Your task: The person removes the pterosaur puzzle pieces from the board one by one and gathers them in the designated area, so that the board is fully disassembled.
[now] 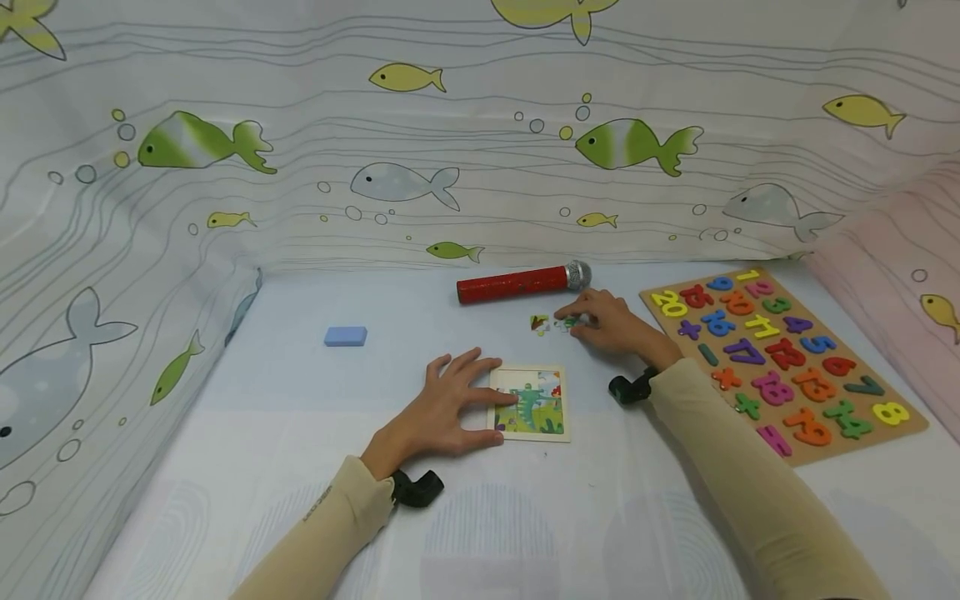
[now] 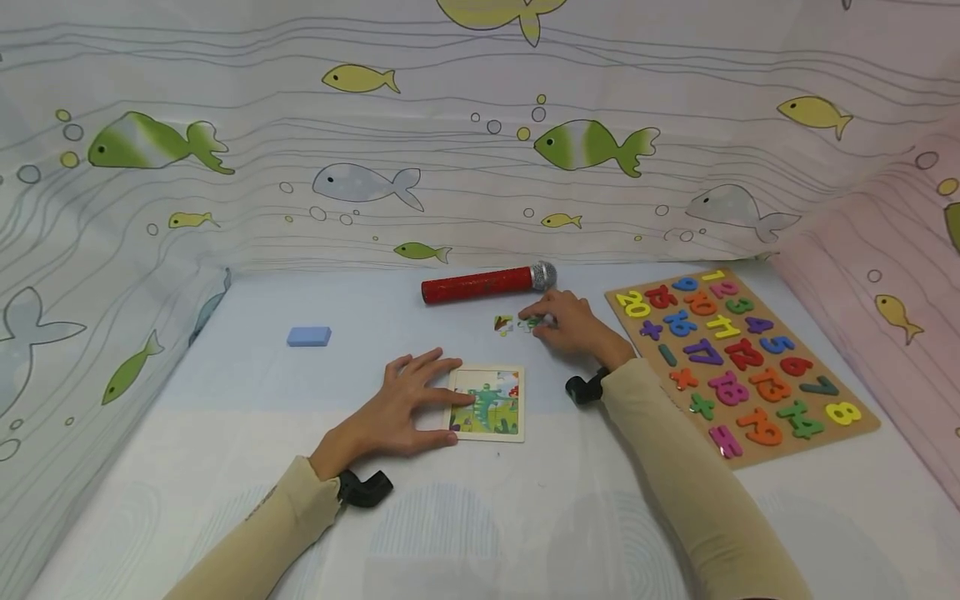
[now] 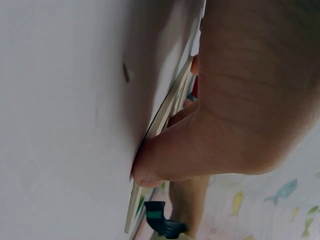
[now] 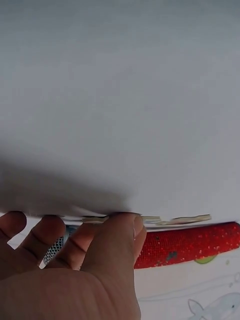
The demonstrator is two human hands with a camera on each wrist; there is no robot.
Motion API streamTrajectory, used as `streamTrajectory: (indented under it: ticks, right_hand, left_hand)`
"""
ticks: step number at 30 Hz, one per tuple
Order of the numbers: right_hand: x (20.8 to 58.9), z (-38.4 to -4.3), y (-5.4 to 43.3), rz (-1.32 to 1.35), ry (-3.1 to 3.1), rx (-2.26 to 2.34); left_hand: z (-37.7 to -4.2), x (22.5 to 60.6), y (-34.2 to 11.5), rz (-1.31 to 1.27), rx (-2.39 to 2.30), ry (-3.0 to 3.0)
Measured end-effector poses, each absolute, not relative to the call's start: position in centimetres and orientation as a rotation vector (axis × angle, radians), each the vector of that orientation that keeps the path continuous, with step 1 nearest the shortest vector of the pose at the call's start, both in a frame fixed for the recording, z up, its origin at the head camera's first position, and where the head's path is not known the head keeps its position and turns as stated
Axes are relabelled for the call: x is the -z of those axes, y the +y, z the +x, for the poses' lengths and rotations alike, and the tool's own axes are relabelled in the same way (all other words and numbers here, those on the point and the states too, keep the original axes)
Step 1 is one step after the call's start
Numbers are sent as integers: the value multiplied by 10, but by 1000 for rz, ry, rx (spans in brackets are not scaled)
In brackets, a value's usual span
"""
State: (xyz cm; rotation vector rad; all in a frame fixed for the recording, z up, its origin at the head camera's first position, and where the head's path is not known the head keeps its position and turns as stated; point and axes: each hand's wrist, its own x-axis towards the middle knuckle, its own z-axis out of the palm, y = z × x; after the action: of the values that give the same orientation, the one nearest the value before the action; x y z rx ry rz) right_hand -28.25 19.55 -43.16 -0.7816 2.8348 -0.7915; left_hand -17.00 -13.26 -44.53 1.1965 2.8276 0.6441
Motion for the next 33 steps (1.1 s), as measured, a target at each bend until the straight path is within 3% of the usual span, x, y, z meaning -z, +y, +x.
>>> streamTrajectory:
  ticks: [23,33]
  right_hand:
    - [429,-276,201,-658,2762,935]
    - [426,-253,190,-804,2734,1060]
  left_hand:
    - [-170,446,-131,1199,-635,2834]
    - [-172,445,-131,1189,-623,2827]
